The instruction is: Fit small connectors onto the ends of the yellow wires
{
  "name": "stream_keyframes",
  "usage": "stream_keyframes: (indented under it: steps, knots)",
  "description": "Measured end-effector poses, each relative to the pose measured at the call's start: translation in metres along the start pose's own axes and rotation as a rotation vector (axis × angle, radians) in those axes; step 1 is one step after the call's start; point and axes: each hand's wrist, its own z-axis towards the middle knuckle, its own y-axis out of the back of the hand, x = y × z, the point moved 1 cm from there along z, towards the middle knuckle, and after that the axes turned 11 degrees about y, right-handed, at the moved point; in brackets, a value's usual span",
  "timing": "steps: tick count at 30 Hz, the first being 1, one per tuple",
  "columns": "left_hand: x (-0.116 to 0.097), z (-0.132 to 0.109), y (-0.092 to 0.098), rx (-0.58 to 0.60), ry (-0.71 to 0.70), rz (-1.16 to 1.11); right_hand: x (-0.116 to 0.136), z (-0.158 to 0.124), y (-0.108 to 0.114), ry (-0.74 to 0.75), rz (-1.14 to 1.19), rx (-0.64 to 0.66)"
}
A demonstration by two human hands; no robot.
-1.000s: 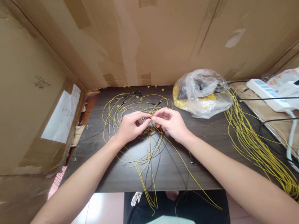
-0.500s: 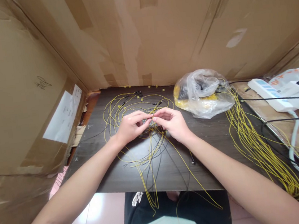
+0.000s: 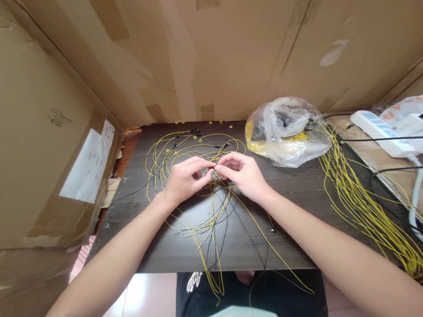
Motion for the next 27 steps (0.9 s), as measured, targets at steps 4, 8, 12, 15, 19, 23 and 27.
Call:
stream_keyframes:
  steps: [4, 8, 12, 15, 19, 23, 27]
  knots:
    - [0.001, 0.000, -0.001, 0.019, 0.010, -0.004, 0.000, 0.000, 0.001, 0.033, -0.049, -0.013]
    - [0.002, -0.001, -0.002, 0.007, 0.011, -0.014, 0.000, 0.000, 0.000, 0.027, -0.066, -0.024]
    - [0.002, -0.001, -0.002, 0.015, 0.039, -0.032, 0.000, 0.000, -0.002, 0.007, -0.059, -0.011]
    - [0.002, -0.001, -0.002, 0.034, 0.072, -0.034, 0.002, 0.000, -0.001, -0.023, -0.084, -0.001]
    - [0.001, -0.001, -0.001, 0.037, 0.103, -0.038, 0.009, 0.002, 0.007, -0.065, -0.055, -0.072]
    - [0.001, -0.001, -0.001, 0.047, 0.122, -0.040, 0.021, 0.008, 0.014, -0.145, 0.214, -0.100]
    - [0.000, -0.001, -0.001, 0.068, 0.153, -0.043, 0.047, 0.008, 0.020, -0.126, 0.280, -0.064]
